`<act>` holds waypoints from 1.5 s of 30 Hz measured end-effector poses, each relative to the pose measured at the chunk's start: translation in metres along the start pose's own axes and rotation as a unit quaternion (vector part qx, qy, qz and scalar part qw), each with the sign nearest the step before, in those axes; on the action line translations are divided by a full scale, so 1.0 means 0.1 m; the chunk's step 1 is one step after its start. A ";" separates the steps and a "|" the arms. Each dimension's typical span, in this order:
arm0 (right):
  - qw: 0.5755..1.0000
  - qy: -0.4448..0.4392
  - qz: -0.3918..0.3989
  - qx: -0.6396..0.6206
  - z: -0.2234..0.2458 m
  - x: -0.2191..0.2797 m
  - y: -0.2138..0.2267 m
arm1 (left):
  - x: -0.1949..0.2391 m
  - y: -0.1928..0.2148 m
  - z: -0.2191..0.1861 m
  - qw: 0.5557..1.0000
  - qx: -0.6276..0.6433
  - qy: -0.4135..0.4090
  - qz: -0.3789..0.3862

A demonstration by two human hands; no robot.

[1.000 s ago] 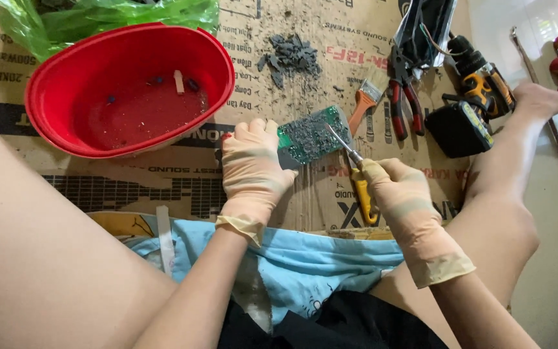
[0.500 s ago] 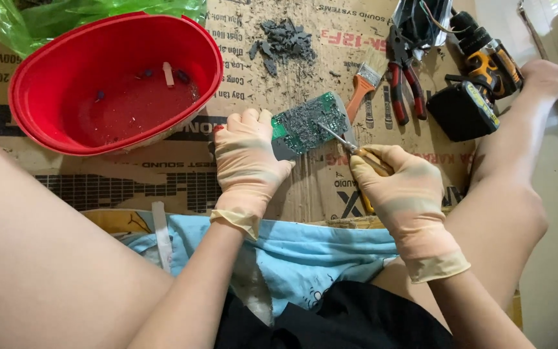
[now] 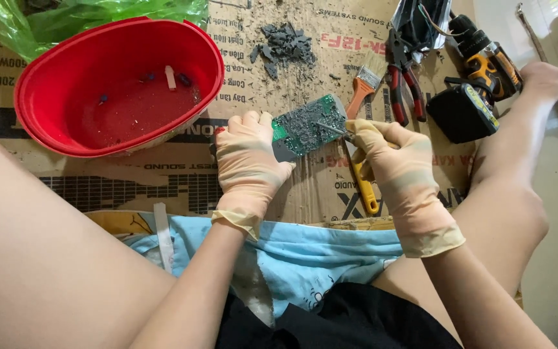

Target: The person scrapes a green circuit board with a screwdriver to remove material, then switches to a knife to continue scraping. The person is sitting on the floor with bare feet visible.

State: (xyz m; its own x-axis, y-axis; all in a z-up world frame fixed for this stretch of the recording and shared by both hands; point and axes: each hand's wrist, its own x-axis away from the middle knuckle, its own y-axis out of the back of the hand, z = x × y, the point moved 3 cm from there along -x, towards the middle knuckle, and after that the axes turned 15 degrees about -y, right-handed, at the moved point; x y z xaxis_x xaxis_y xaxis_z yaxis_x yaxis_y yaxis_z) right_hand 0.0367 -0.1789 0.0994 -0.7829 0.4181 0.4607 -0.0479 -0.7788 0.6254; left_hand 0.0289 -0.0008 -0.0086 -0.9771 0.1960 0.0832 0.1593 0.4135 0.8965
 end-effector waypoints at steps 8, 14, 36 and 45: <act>0.975 0.104 -0.003 0.196 0.08 0.26 -0.17 | -0.02 0.01 0.00 1.000 -0.002 0.005 0.020; 0.979 0.148 -0.065 0.125 -0.20 0.31 -0.23 | 0.00 0.00 0.01 1.000 0.005 0.018 0.013; 0.985 0.144 0.040 0.090 -0.06 -0.09 0.04 | -0.01 0.04 0.00 1.000 0.005 0.007 0.016; 0.988 0.125 0.031 0.082 -0.07 -0.06 0.13 | -0.01 0.03 0.00 1.000 0.019 0.009 -0.005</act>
State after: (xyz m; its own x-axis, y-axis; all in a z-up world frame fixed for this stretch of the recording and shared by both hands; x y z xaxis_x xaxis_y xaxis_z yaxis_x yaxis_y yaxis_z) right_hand 0.0363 -0.1946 0.1000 -0.9110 0.2277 0.3438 0.0894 -0.7049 0.7036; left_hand 0.0302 0.0002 -0.0057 -0.9808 0.1765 0.0832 0.1553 0.4483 0.8803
